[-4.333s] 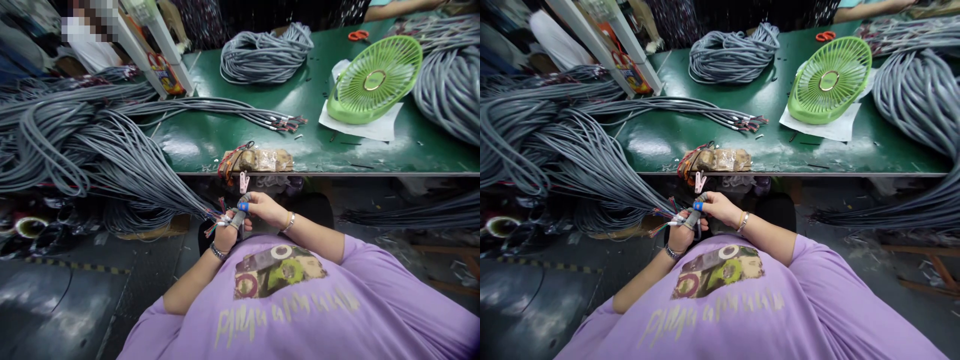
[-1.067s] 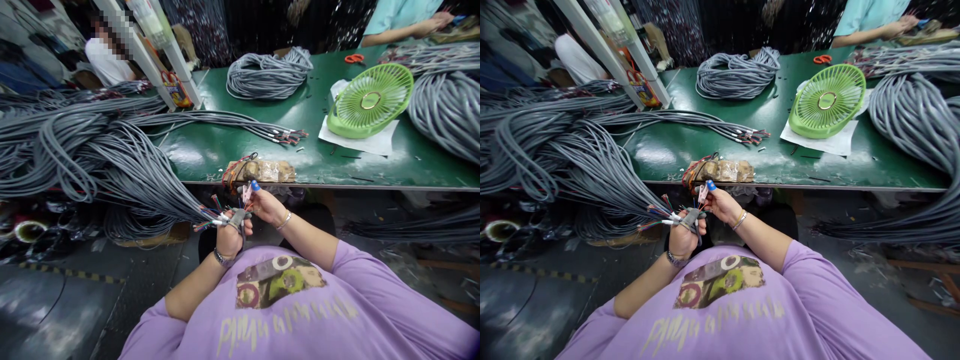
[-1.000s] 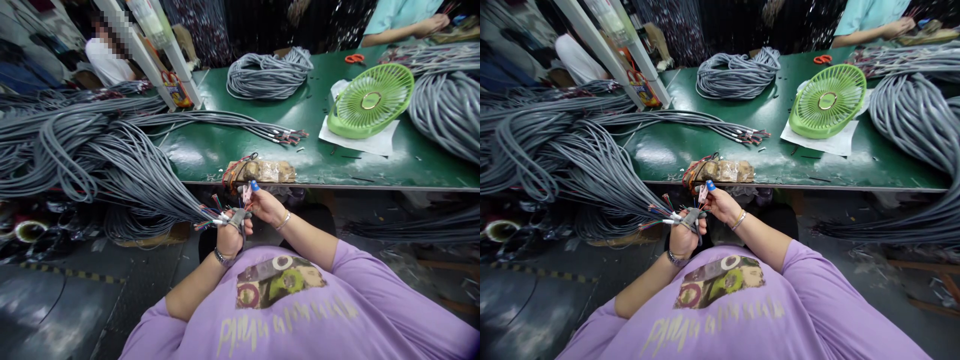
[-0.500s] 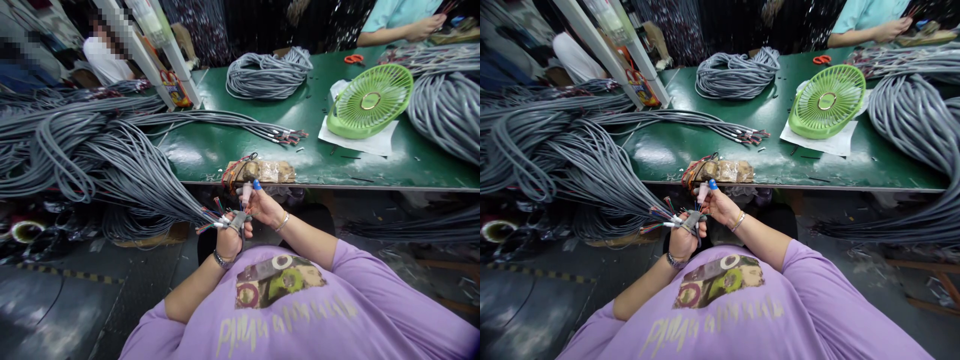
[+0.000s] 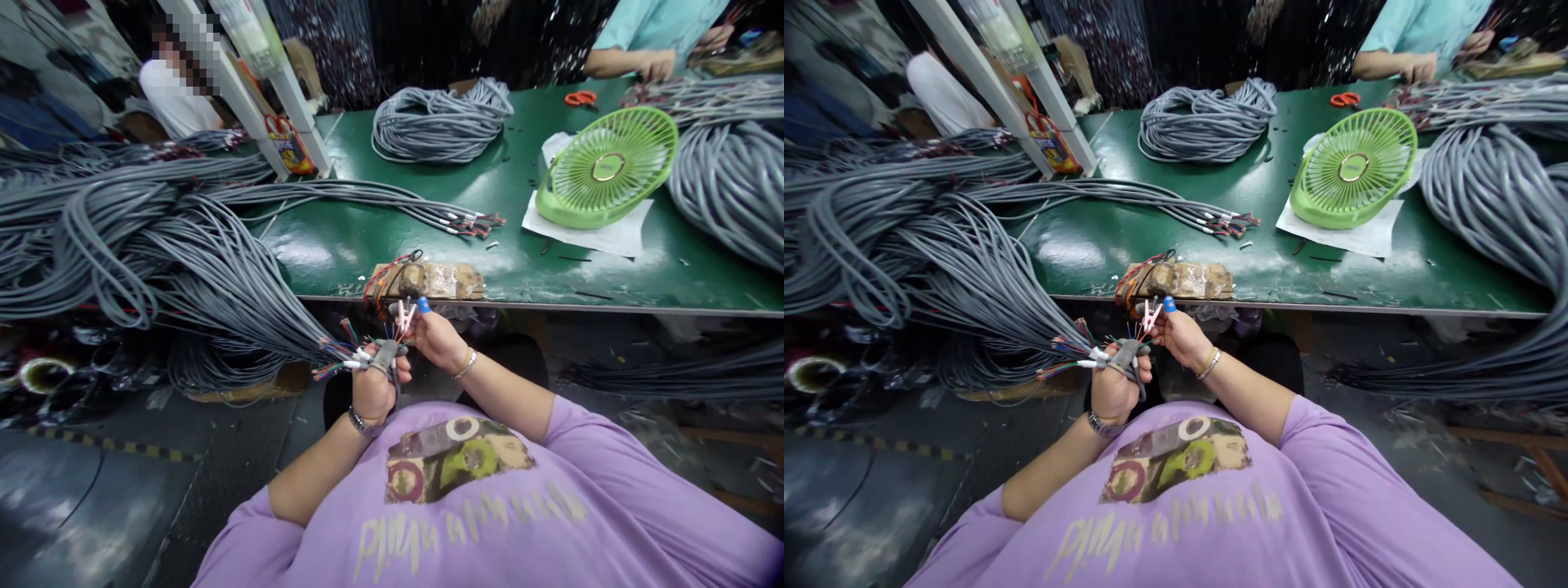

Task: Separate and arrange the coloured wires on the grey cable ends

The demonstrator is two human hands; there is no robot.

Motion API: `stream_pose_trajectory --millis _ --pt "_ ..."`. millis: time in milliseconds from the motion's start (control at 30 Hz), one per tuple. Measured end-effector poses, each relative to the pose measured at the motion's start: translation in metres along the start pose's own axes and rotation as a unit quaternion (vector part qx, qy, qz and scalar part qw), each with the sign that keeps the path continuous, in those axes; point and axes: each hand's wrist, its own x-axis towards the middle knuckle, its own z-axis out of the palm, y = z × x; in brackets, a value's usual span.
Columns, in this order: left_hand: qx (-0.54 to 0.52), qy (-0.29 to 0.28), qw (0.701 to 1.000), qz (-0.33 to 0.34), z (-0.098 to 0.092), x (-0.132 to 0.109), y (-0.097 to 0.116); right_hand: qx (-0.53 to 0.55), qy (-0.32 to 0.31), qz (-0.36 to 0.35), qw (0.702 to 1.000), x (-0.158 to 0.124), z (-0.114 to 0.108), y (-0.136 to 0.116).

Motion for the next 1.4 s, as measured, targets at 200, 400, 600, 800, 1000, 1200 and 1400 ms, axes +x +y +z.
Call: stream_pose_trajectory --millis 200,400,600,800,1000,1200,1400 --pt "0.004 0.005 1.0 -0.01 0.004 0.002 0.001 0.036 -0.015 0.044 0.998 0.004 0.004 0.0" --pt "0.011 0.001 1.0 -0.008 0.002 0.004 -0.006 0.055 0.025 0.021 0.998 0.008 0.01 -0.001" --pt "0.02 0.003 1.0 -0.008 0.0 0.002 -0.008 0.079 0.028 0.005 0.996 0.009 0.011 0.001" --pt "0.024 0.003 1.0 -0.011 0.002 0.003 -0.006 0.087 0.035 0.012 0.996 0.008 0.011 0.002" --pt "0.021 -0.006 1.0 -0.005 -0.004 -0.001 -0.009 0.097 -0.008 0.048 0.994 0.003 0.005 0.004" --pt "0.038 -0.016 0.999 -0.007 -0.023 -0.007 -0.016 0.01 -0.083 0.121 0.989 -0.008 -0.014 -0.003" --pt "0.092 -0.036 0.995 0.01 -0.031 -0.007 -0.024 -0.198 -0.131 0.126 0.963 -0.021 -0.016 -0.018"
